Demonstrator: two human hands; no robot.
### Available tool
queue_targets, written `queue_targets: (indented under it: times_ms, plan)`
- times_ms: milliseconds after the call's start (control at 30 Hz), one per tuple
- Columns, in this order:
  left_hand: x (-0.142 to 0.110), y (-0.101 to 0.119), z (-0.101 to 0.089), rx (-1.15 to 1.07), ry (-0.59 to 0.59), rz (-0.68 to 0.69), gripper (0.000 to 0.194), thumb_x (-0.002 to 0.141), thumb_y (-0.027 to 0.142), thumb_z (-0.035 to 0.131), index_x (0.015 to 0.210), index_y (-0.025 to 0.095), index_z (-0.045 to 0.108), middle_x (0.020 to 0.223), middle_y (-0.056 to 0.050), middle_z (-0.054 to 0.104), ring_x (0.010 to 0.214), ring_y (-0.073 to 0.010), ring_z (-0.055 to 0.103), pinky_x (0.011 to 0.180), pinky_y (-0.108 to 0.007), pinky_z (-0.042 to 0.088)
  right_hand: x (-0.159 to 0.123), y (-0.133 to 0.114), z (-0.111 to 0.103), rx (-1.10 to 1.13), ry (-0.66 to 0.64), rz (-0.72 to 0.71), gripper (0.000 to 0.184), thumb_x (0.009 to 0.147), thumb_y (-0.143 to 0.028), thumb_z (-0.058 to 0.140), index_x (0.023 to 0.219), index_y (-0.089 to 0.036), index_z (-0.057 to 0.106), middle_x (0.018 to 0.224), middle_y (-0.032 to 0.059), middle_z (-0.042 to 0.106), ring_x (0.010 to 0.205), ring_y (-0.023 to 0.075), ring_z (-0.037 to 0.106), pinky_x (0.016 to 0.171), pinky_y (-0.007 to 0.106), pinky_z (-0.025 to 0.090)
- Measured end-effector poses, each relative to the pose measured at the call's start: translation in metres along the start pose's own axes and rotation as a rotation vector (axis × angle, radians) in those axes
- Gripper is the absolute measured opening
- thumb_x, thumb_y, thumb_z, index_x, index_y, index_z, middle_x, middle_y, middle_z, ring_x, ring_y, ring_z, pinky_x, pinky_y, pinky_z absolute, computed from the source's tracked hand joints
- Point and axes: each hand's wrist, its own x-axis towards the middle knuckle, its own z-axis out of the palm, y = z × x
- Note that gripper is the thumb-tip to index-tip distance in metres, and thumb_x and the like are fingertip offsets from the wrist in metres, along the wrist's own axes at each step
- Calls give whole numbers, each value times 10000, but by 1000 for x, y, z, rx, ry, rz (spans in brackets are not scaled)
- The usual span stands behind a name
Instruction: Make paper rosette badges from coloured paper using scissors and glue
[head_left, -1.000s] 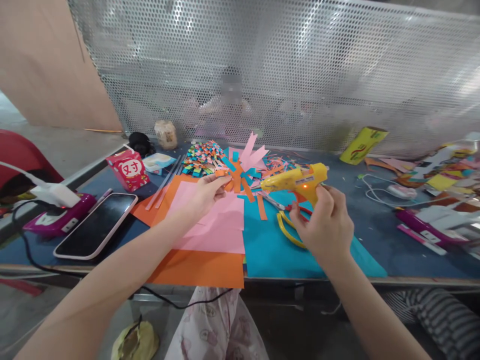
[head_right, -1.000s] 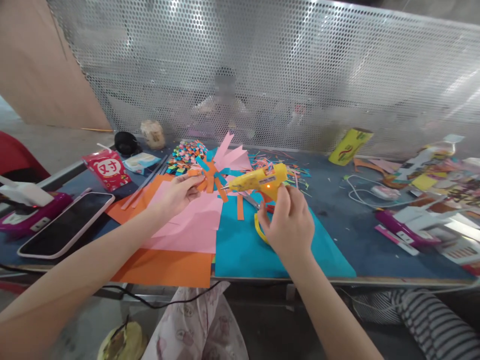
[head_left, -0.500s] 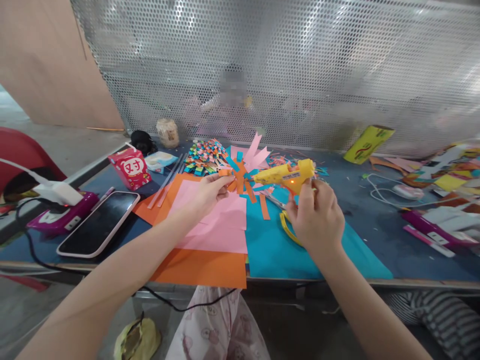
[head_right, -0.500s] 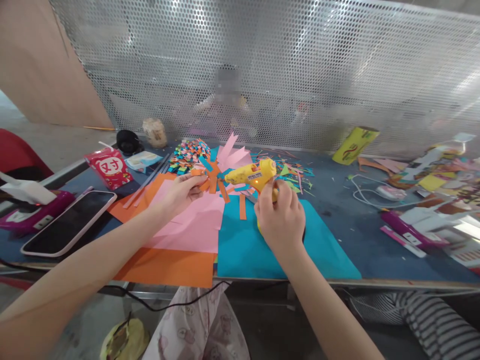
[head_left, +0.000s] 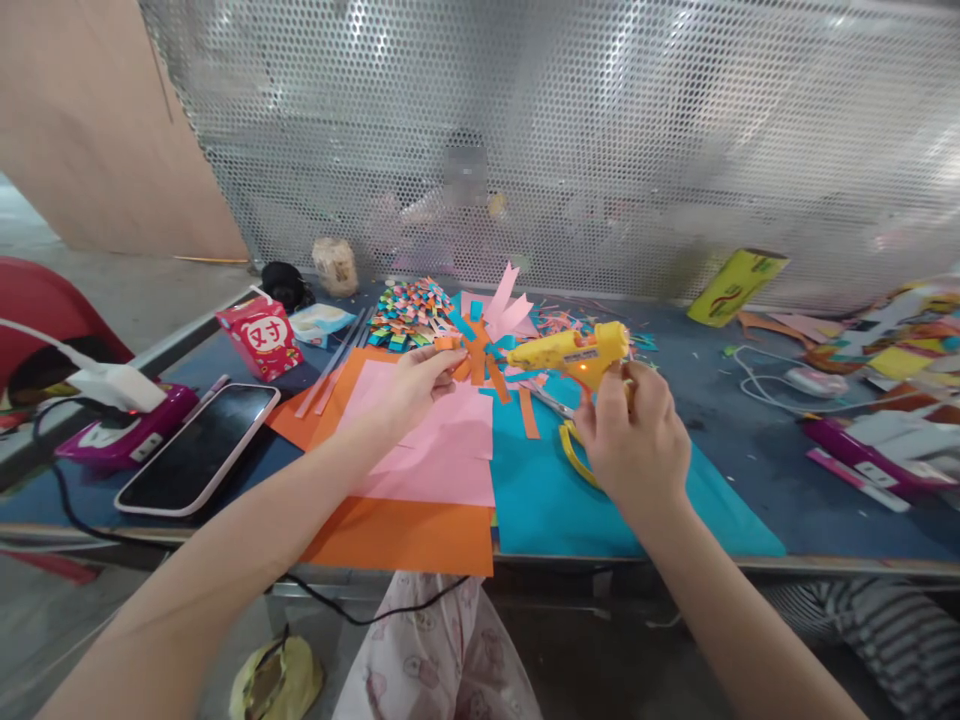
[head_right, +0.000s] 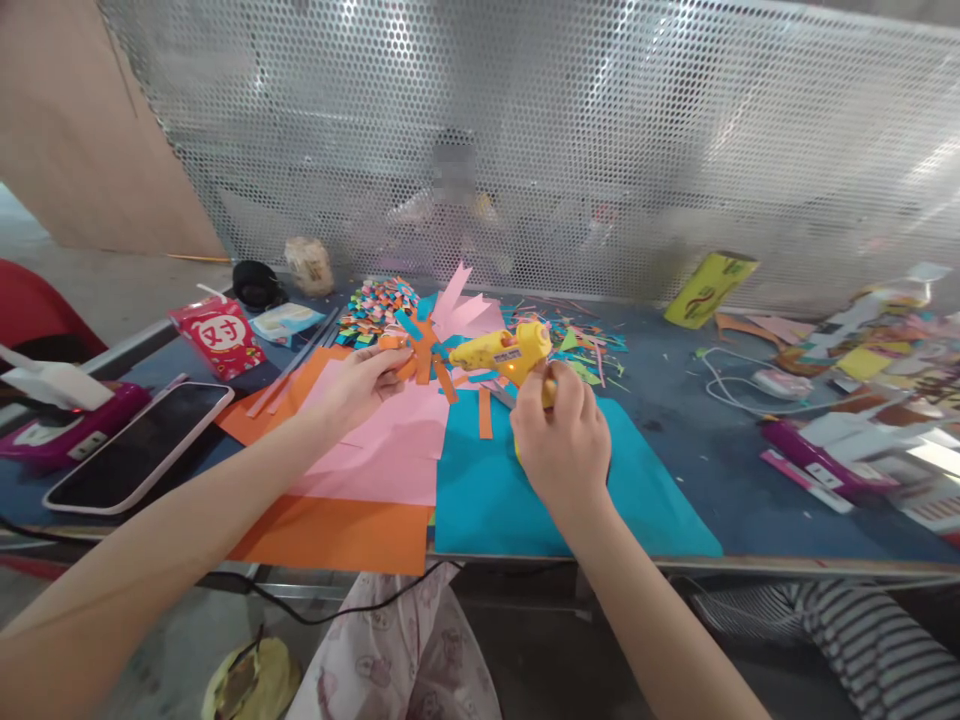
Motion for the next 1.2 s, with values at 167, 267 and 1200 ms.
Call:
queue_targets:
  times_ms: [167,267,1200]
  plan:
    - [0,-1,0,4,9,-12,267,485,198,825,627,141,606,512,54,512,419,-25,380,447,-185,317,-2,-1,0,48,-35,20,392,869,-182,484,1255,-124,444,1091,193,587,918,277,614,665,351,517]
    - [0,-1,0,4,7,-12,272,481,200,824,637,139,610,517,51,520,423,-25,386,452,-182,334,-1,-2,0,37,-55,28,381,880,-181,469,1255,-121,435,1091,196,588,909,272,615,655,345,515]
    - [6,3,-1,-17,92,33,258,538,192,787,599,159,539,481,81,471,381,-16,341,440,-184,331,-6,-5,-8,-81,-30,-81,312,866,-155,535,1165,-101,469,1018,165,610,831,220,603,598,275,479]
